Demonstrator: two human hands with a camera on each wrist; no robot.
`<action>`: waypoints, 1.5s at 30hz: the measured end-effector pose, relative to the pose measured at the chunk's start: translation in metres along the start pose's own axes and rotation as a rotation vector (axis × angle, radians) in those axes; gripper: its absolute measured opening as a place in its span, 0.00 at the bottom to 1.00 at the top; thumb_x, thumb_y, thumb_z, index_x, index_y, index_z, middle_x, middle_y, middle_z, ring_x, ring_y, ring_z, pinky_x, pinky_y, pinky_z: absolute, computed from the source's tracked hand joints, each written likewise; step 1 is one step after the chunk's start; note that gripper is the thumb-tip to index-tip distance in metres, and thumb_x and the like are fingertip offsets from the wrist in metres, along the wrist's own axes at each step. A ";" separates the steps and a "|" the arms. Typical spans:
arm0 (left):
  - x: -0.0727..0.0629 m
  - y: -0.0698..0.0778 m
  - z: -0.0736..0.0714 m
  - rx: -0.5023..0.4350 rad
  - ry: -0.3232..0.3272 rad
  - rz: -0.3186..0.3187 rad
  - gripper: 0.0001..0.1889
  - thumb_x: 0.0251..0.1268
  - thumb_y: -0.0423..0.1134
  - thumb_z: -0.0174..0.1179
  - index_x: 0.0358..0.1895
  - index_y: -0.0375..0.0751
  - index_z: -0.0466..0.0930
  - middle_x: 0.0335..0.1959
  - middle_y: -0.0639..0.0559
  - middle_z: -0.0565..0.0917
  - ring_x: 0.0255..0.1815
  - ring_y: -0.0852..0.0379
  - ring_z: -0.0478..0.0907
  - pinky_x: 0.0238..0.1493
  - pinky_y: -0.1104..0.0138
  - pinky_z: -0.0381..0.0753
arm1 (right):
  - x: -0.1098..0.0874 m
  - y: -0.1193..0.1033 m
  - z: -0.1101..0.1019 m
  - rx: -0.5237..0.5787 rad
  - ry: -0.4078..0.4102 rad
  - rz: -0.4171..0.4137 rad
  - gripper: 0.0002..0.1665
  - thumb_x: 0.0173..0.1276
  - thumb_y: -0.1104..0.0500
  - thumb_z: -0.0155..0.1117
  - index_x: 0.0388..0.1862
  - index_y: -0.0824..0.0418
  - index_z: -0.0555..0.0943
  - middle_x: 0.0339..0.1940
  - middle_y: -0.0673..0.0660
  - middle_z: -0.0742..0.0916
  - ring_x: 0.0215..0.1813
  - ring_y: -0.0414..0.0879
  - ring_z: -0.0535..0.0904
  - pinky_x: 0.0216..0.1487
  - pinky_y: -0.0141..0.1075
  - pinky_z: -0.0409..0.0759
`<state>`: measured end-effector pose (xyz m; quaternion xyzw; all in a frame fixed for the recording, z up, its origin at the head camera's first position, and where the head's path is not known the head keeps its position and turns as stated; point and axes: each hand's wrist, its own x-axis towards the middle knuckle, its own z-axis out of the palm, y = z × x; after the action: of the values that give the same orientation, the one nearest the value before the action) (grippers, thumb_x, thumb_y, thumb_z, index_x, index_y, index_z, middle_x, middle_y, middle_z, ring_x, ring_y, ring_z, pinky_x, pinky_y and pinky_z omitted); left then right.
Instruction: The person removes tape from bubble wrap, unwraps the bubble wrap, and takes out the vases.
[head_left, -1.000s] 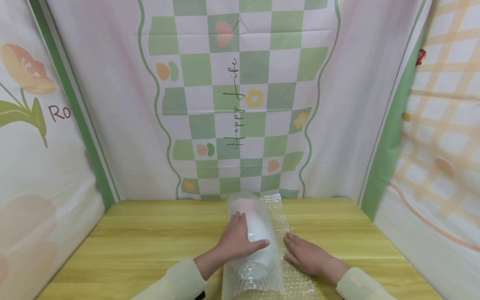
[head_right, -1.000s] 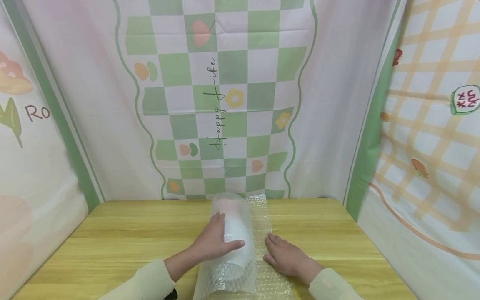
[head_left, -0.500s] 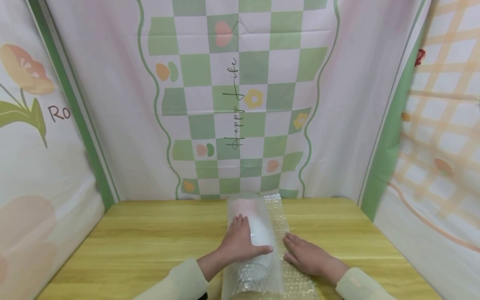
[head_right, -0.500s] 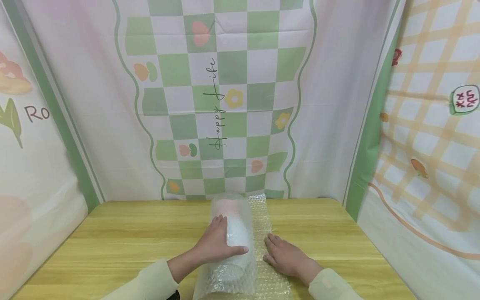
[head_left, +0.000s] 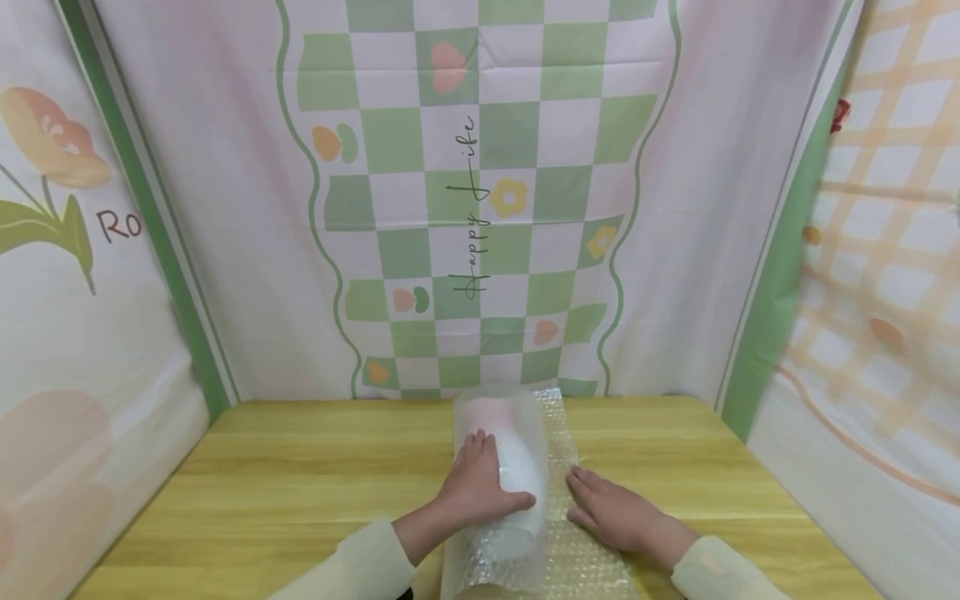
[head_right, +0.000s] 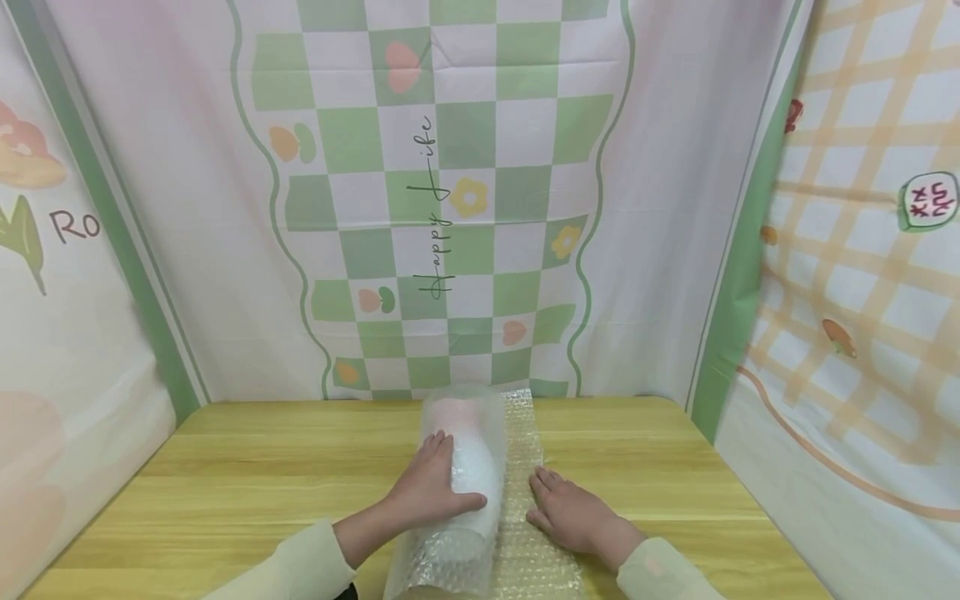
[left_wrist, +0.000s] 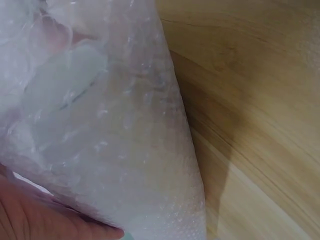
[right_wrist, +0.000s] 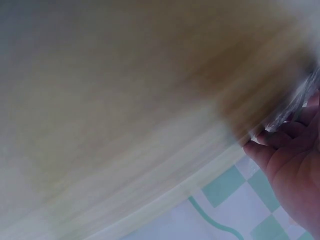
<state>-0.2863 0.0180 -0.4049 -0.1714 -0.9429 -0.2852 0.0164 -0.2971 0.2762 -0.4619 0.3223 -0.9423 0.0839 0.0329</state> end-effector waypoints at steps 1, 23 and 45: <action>0.000 0.000 0.000 0.001 0.002 0.004 0.56 0.49 0.61 0.69 0.70 0.21 0.56 0.72 0.27 0.56 0.74 0.35 0.50 0.71 0.49 0.56 | 0.000 0.000 0.000 -0.001 0.001 -0.001 0.36 0.76 0.47 0.51 0.66 0.78 0.67 0.67 0.76 0.69 0.67 0.70 0.66 0.65 0.59 0.65; -0.007 -0.018 -0.001 -0.107 0.070 0.063 0.52 0.55 0.58 0.64 0.69 0.19 0.55 0.71 0.26 0.57 0.73 0.36 0.53 0.71 0.49 0.57 | 0.001 0.001 0.000 -0.016 -0.002 -0.004 0.36 0.76 0.47 0.50 0.66 0.77 0.67 0.67 0.75 0.69 0.67 0.68 0.66 0.65 0.58 0.66; -0.019 -0.038 -0.007 -0.275 0.069 0.075 0.51 0.61 0.55 0.62 0.72 0.19 0.47 0.72 0.24 0.51 0.73 0.33 0.52 0.71 0.47 0.54 | 0.000 0.002 0.001 -0.016 0.005 -0.018 0.36 0.76 0.48 0.51 0.65 0.78 0.67 0.66 0.77 0.69 0.66 0.70 0.66 0.64 0.59 0.66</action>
<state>-0.2812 -0.0215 -0.4218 -0.1972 -0.8868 -0.4165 0.0356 -0.2982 0.2773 -0.4629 0.3301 -0.9400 0.0768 0.0386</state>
